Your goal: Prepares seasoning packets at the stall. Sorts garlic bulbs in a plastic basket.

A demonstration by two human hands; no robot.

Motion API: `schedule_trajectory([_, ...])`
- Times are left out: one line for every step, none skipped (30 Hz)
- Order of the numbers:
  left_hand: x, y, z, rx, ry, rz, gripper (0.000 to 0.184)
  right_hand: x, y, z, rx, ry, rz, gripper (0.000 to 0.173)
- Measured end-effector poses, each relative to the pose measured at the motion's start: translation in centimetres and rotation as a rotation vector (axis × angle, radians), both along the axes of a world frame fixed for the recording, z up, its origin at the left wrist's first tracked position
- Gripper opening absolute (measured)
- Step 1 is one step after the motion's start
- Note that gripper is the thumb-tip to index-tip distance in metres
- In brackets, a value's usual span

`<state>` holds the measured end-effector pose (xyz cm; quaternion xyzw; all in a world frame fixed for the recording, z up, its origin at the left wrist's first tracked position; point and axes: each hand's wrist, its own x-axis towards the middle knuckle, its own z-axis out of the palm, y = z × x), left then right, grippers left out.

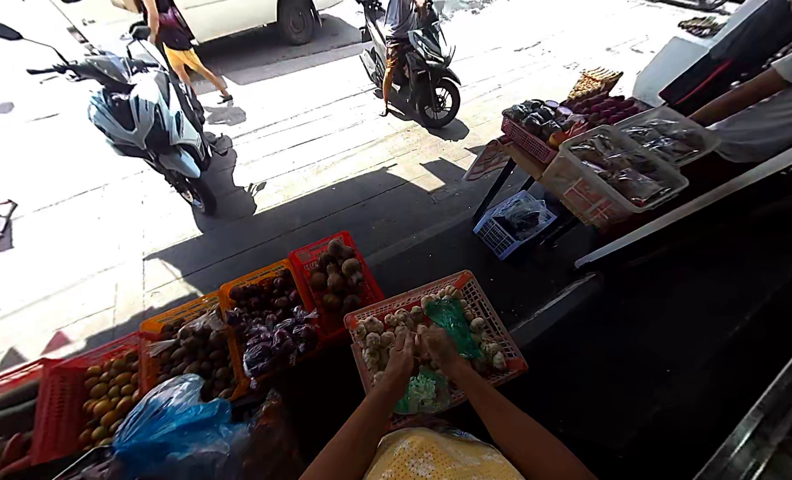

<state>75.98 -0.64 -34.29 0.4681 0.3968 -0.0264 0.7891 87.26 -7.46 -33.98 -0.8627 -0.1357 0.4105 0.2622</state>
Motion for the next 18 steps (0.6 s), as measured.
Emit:
schedule_trajectory([0.0, -0.4, 0.2, 0.035, 0.025, -0.035, 0.059, -0.1, -0.1, 0.3, -0.040, -0.031, 0.030, 0.058])
schedule_trajectory([0.1, -0.7, 0.2, 0.056, 0.018, -0.061, 0.063, -0.1, -0.1, 0.4, -0.071, -0.060, 0.062, 0.058])
schedule_trajectory([0.3, -1.1, 0.3, 0.070, 0.004, -0.082, 0.062, -0.3, -0.1, 0.4, -0.097, -0.091, 0.089, 0.056])
schedule_trajectory([0.5, -1.3, 0.4, 0.077, 0.004, -0.092, 0.061, -0.5, 0.0, 0.5, -0.120, -0.114, 0.122, 0.052])
schedule_trajectory([0.7, -1.3, 0.6, 0.078, 0.015, -0.110, 0.062, -0.7, 0.2, 0.6, -0.150, -0.138, 0.164, 0.048])
schedule_trajectory([0.9, -1.4, 0.6, 0.091, 0.035, -0.114, 0.063, -1.0, 0.3, 0.7, -0.170, -0.151, 0.191, 0.044])
schedule_trajectory([1.1, -1.6, 0.7, 0.104, 0.054, -0.102, 0.062, -1.1, 0.4, 0.7, -0.178, -0.151, 0.200, 0.044])
schedule_trajectory([1.3, -1.7, 0.7, 0.113, 0.067, -0.079, 0.060, -1.0, 0.4, 0.7, -0.178, -0.148, 0.197, 0.045])
schedule_trajectory([1.4, -1.8, 0.7, 0.112, 0.076, -0.064, 0.060, -0.8, 0.4, 0.6, -0.164, -0.136, 0.181, 0.048])
schedule_trajectory([1.5, -1.8, 0.8, 0.104, 0.081, -0.046, 0.062, -0.8, 0.3, 0.7, -0.141, -0.127, 0.166, 0.051])
schedule_trajectory([1.4, -1.9, 0.8, 0.091, 0.089, -0.027, 0.065, -0.8, 0.3, 0.9, -0.112, -0.126, 0.158, 0.054])
schedule_trajectory([1.3, -1.8, 0.8, 0.061, 0.092, -0.008, 0.067, -0.9, 0.2, 1.1, -0.087, -0.129, 0.155, 0.056])
schedule_trajectory([1.2, -1.8, 0.7, 0.045, 0.090, 0.031, 0.065, -1.0, 0.2, 1.2, -0.067, -0.141, 0.145, 0.056])
schedule_trajectory([1.2, -1.8, 0.4, 0.021, 0.077, 0.078, 0.060, -1.2, 0.2, 1.4, -0.047, -0.158, 0.128, 0.056])
schedule_trajectory([1.3, -1.6, 0.3, -0.034, 0.053, 0.116, 0.053, -1.4, 0.2, 1.5, -0.018, -0.179, 0.104, 0.056])
schedule_trajectory([1.3, -1.3, 0.5, -0.108, 0.031, 0.139, 0.049, -1.5, 0.1, 1.5, 0.020, -0.198, 0.081, 0.056])
schedule_trajectory([1.3, -1.1, 0.7, -0.180, 0.018, 0.153, 0.051, -1.7, 0.0, 1.4, 0.061, -0.216, 0.066, 0.056])
schedule_trajectory([1.2, -0.8, 0.9, -0.234, 0.007, 0.159, 0.055, -1.8, -0.2, 1.1, 0.103, -0.235, 0.061, 0.056])
